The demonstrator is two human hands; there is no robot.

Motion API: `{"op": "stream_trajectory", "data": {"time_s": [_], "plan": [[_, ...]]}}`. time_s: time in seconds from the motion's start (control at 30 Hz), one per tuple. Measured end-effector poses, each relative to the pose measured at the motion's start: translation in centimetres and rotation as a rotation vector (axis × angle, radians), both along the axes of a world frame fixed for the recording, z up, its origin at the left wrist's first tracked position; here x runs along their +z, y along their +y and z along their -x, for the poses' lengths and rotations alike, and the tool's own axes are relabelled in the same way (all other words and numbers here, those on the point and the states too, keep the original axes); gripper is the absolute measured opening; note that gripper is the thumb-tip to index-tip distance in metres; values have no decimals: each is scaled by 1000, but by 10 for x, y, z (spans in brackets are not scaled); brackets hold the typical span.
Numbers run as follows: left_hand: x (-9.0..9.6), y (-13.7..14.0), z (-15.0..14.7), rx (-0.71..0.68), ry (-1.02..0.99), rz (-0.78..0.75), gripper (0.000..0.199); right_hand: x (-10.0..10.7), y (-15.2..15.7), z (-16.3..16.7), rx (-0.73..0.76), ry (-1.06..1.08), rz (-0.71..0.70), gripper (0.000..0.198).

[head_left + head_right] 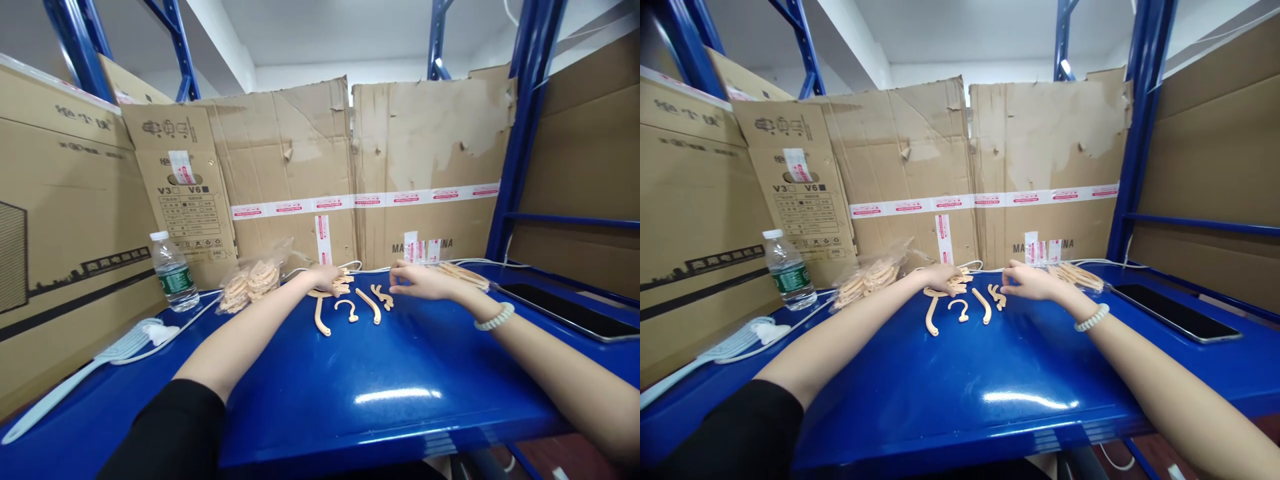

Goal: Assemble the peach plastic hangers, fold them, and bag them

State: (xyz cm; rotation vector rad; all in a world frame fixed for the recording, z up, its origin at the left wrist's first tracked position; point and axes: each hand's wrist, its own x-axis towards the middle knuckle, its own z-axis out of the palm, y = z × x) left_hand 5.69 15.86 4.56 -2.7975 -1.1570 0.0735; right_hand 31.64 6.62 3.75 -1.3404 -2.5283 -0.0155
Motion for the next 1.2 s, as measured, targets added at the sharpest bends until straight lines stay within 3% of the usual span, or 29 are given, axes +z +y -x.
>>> {"op": "stream_trajectory", "data": {"time_s": [0.17, 0.27, 0.33, 0.4, 0.47, 0.53, 0.63, 0.73, 0.83, 1.03, 1.1, 1.2], "plan": [[5, 0, -4, -64, -84, -94, 59, 2, -1, 0, -33, 37, -94, 24], [14, -22, -3, -109, -212, -180, 54, 1, -7, 12, -66, 242, -85, 24], [15, -47, -3, -122, -311, -239, 53, -1, -18, 29, -51, 512, 87, 31], [9, -79, -3, -160, -542, -345, 44, -5, -33, 51, 37, 776, 390, 40], [0, -112, -1, -195, -654, -379, 45, -9, -50, 70, 151, 906, 589, 42], [-8, -139, 5, -205, -684, -339, 48, -12, -63, 84, 223, 892, 636, 38], [-15, -160, 19, -162, -729, -166, 46, -14, -73, 89, 187, 764, 574, 30], [-16, -163, 36, -54, -799, 98, 23, -13, -73, 87, 134, 735, 450, 28], [-20, -157, 49, 24, -919, 256, 20, -10, -71, 85, 135, 824, 385, 33], [-31, -139, 65, 77, -1311, 290, 19, -10, -62, 78, 68, 1097, 381, 32], [-31, -136, 68, 102, -1347, 263, 18, -12, -57, 74, 86, 1222, 396, 32], [-28, -141, 67, 118, -1328, 277, 18, -14, -53, 72, 119, 1322, 536, 33]]}}
